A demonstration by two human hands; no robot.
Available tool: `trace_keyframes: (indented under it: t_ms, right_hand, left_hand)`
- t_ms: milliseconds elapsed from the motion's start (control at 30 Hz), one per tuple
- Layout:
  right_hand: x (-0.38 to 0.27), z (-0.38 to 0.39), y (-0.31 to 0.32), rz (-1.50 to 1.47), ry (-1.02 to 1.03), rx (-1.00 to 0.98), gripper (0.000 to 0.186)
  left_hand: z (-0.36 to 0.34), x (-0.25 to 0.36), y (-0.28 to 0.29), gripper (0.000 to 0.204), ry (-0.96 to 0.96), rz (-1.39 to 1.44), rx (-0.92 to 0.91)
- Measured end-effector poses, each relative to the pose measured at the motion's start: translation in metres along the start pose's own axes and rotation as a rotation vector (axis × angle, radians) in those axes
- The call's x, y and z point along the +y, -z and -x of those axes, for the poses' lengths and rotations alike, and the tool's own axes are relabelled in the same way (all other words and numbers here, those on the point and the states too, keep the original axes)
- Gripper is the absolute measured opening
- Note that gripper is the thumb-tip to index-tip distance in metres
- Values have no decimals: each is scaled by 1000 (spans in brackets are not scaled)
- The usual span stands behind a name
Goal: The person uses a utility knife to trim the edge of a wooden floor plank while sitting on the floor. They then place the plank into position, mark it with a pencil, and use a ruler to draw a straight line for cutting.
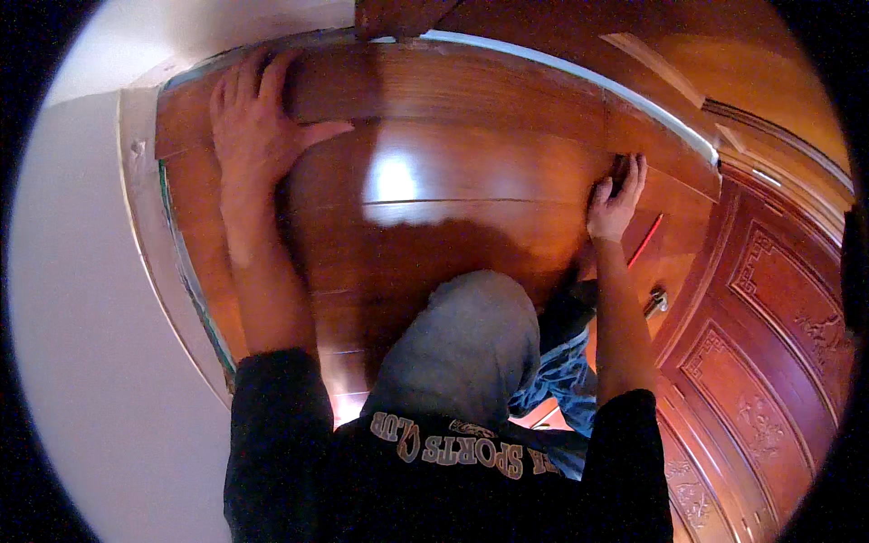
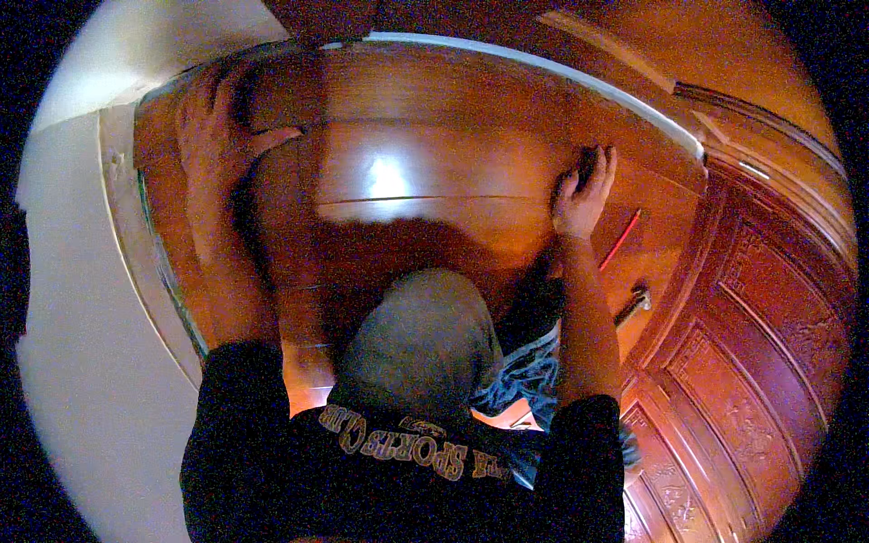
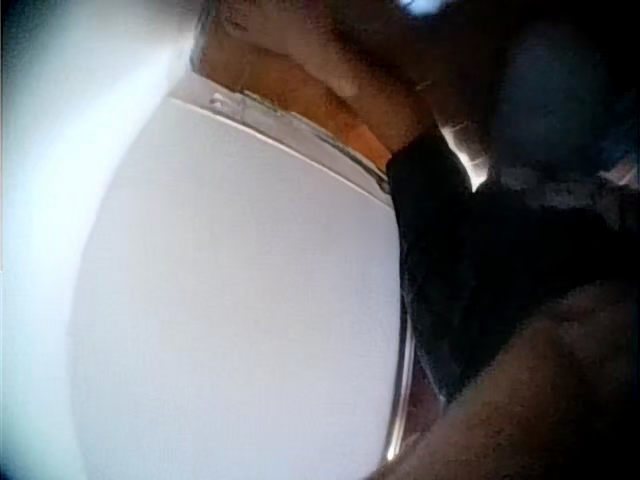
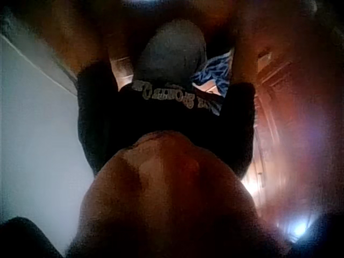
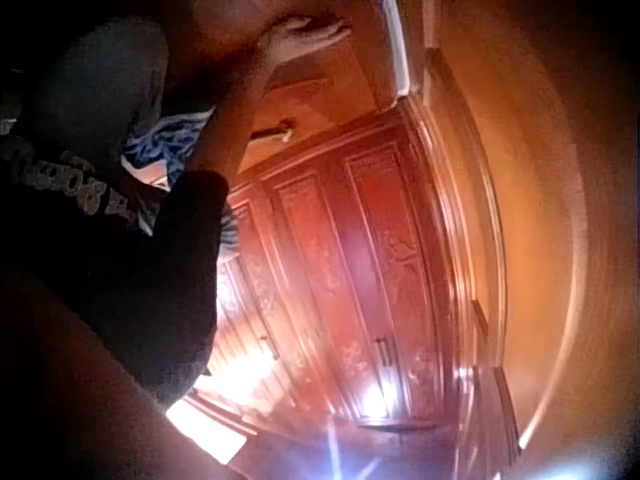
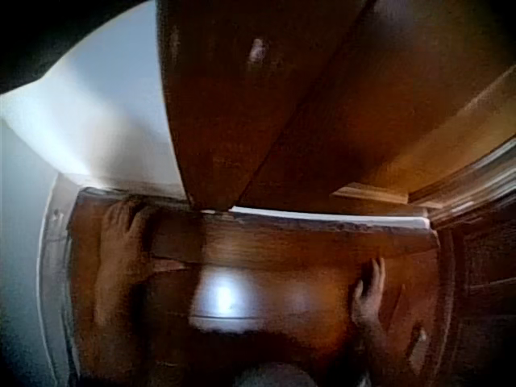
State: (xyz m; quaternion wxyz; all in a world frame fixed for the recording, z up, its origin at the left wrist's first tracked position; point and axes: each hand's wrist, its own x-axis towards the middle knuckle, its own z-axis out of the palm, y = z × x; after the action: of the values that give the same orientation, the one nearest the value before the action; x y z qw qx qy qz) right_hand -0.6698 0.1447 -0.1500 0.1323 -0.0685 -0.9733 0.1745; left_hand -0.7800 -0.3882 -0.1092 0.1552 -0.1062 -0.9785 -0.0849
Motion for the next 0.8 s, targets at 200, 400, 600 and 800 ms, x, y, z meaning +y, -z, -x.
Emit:
trace_keyframes:
  t_ms: [200, 400, 600, 800]
  right_hand:
    - [4, 0, -1, 24, 27, 18, 58]
    - [10, 1, -2, 26, 21, 21, 59]
    - [9, 2, -3, 15, 17, 12, 60]
    - [6, 5, -5, 45, 24, 14, 60]
  left_hand:
    - [-2, 1, 1, 105, -8, 26, -4]
    - [-4, 4, -2, 105, -17, 17, -32]
    - [5, -1, -7, 104, -46, -16, -25]
    - [4, -1, -5, 101, -37, 6, -60]
